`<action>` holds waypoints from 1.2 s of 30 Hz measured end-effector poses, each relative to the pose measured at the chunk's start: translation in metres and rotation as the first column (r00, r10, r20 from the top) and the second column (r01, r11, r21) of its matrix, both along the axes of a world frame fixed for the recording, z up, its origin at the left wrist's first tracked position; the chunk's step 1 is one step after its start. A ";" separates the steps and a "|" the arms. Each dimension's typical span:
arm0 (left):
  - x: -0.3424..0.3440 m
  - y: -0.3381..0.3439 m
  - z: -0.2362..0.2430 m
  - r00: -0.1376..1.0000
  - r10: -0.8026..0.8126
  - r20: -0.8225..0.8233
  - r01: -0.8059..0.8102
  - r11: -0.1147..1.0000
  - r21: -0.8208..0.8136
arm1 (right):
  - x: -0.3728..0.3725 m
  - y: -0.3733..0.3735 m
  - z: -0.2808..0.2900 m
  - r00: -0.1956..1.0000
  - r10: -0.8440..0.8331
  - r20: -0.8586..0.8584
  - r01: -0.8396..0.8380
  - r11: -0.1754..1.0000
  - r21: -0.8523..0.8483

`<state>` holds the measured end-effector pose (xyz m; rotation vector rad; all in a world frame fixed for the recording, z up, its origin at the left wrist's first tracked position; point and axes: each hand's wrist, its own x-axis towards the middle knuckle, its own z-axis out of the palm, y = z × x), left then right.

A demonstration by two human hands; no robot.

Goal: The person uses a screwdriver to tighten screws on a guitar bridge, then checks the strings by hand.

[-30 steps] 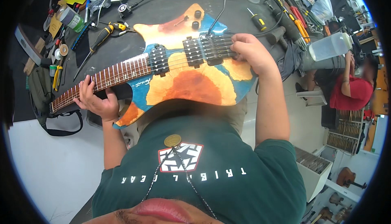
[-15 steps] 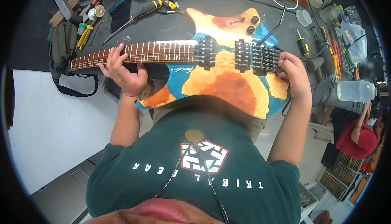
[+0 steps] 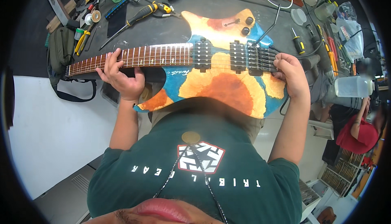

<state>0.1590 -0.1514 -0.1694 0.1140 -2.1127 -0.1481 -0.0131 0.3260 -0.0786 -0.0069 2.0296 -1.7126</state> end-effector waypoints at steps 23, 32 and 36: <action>-0.001 0.001 0.000 1.000 0.009 0.010 -0.009 0.999 -0.031 | 0.014 -0.004 -0.006 0.991 -0.100 -0.093 0.102 0.995 0.018; -0.001 -0.002 -0.004 1.000 0.006 -0.025 -0.007 0.999 -0.045 | 0.010 0.000 -0.007 0.995 -0.047 -0.085 0.047 0.999 -0.009; 0.000 -0.004 -0.006 0.999 0.046 0.015 -0.045 0.997 -0.063 | 0.010 -0.001 -0.008 0.994 -0.051 -0.101 0.051 0.999 -0.007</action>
